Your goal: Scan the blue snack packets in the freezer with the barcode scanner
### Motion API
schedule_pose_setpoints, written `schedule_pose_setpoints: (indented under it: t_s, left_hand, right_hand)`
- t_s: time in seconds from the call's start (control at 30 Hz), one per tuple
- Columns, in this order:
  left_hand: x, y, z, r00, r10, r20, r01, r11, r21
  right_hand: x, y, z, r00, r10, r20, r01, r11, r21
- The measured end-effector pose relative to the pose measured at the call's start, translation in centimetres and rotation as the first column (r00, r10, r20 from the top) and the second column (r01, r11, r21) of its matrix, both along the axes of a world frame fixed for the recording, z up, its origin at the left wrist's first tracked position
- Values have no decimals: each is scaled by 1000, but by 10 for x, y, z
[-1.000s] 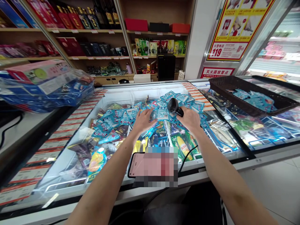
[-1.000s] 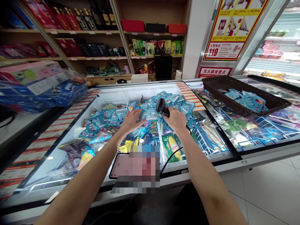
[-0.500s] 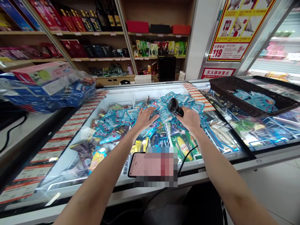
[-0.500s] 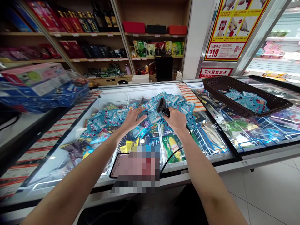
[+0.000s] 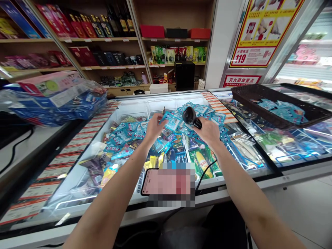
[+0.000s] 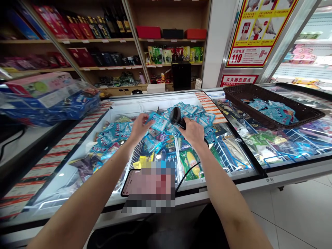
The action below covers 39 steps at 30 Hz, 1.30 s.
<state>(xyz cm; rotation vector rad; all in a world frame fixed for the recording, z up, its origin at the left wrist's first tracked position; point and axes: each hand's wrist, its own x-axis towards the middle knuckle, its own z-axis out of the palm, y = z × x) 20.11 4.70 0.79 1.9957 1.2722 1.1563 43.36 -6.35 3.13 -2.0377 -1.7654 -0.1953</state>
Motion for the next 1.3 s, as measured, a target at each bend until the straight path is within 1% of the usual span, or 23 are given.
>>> schedule_pose_setpoints:
  t_s: [0.03,0.1,0.17,0.2,0.27,0.33,0.47,0.57,0.77,1.07,1.3]
  left_hand:
    - [-10,-1,-2,994,30,108,-25,999,-42]
    - [-27,-6,-8,958,86,274,-65,994,-86]
    - [-40,-13,-15,924,95,371,-57,992,-112]
    - [-44,-17,-19,915,76,396,-31,992,-119]
    - [-48,-22,-25,916,48,397,7,991,-135]
    - [-48,-23,-29,928,44,369,13,988,-152]
    - [-46,-21,-31,933,69,352,-11,986,-164]
    - [-46,-20,-31,931,79,356,-16,984,-175]
    - [-47,-23,-29,931,74,357,-8,983,-184]
    - [-50,-22,-34,952,66,299,-24,989,-143]
    - [-50,-20,-35,954,69,291,-28,990,-141]
  right_hand:
    - [-1,-1,0,1000,19,3,-19,1000,4]
    - [-4,-2,-1,998,66,17,-66,998,6]
    - [-7,-3,-2,989,141,41,-141,990,-2]
    - [-9,-3,-4,981,187,56,-187,982,-9]
    - [-13,-5,-6,957,278,88,-277,961,-20]
    - [-16,-6,-9,929,351,118,-350,936,-32]
    - [-21,-6,-11,887,430,168,-425,903,-64]
    - [-23,-6,-12,877,440,192,-434,898,-74]
    - [-24,-6,-15,869,445,216,-445,894,-51]
    - [-21,-2,-21,846,463,264,-486,874,26]
    - [-22,-2,-21,846,457,273,-479,877,17]
